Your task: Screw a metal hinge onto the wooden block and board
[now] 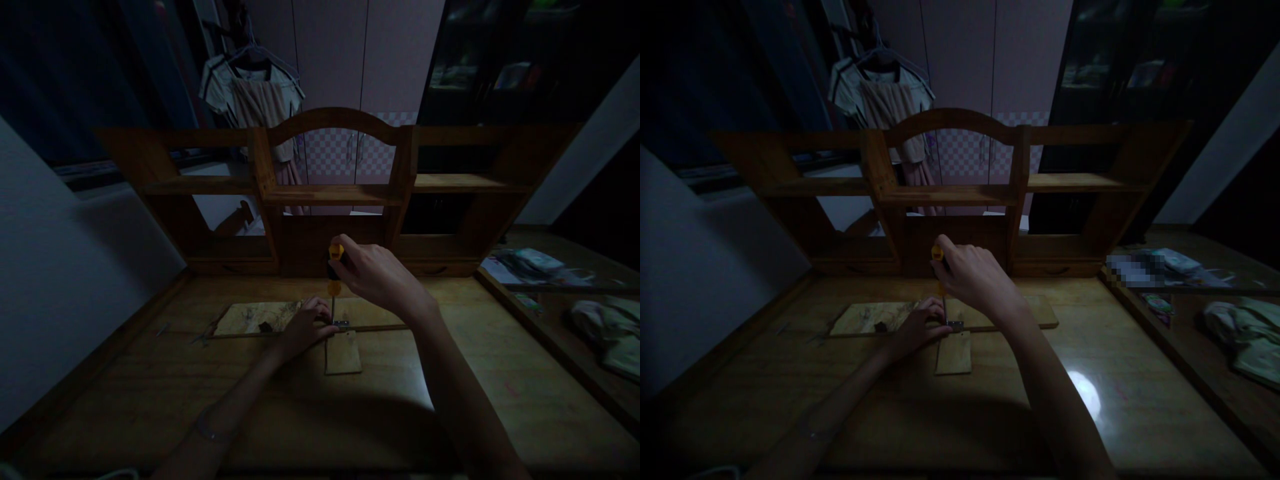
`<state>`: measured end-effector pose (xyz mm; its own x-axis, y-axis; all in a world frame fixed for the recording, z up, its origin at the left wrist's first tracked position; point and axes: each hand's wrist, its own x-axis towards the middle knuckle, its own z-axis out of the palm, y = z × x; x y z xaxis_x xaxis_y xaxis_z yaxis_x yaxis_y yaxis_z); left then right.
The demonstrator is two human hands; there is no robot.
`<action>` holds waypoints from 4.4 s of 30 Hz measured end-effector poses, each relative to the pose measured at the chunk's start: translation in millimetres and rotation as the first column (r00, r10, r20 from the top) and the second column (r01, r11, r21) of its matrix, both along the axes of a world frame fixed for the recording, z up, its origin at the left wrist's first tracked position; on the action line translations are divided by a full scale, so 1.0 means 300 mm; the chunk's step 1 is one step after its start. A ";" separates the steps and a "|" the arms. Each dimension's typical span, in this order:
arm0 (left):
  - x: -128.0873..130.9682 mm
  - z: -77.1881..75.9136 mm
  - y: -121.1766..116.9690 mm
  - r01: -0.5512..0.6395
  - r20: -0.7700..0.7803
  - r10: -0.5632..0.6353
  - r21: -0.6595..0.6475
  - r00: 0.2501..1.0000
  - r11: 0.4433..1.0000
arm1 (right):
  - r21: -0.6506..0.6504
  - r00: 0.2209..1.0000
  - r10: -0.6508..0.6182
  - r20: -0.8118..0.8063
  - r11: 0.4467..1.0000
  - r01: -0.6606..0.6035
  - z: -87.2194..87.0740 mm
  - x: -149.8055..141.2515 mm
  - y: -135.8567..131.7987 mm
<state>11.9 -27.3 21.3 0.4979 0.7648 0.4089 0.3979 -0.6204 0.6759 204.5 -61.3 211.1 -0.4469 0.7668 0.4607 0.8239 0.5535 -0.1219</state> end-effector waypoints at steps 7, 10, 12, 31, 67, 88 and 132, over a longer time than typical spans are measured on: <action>-0.002 -0.005 0.002 -0.018 -0.047 0.020 0.050 0.999 0.999 | 0.000 1.000 -0.001 0.010 1.000 0.001 0.000 -0.005 0.002; -0.004 -0.015 0.007 -0.025 -0.063 0.030 0.075 0.998 0.997 | -0.007 1.000 0.004 0.005 1.000 -0.004 0.000 -0.005 0.003; -0.005 -0.019 0.008 -0.029 -0.074 0.035 0.083 0.997 0.996 | -0.008 1.000 0.007 0.002 1.000 -0.007 0.000 -0.005 0.004; -0.009 -0.011 0.009 -0.016 -0.116 0.031 0.124 0.993 0.992 | -0.003 1.000 -0.007 0.015 1.000 0.007 0.000 -0.006 -0.001; -0.008 -0.001 0.005 -0.033 -0.059 0.035 0.033 0.998 0.999 | -0.021 0.999 -0.027 0.033 0.999 0.028 0.005 -0.009 -0.001; -0.010 -0.002 0.001 -0.042 -0.053 0.044 0.050 0.998 0.998 | -0.035 1.000 -0.014 0.020 0.999 0.015 0.005 -0.010 -0.002; -0.012 0.010 0.003 0.013 -0.045 -0.011 0.047 0.999 0.999 | 0.037 0.992 0.091 -0.090 0.995 -0.088 0.019 -0.021 -0.018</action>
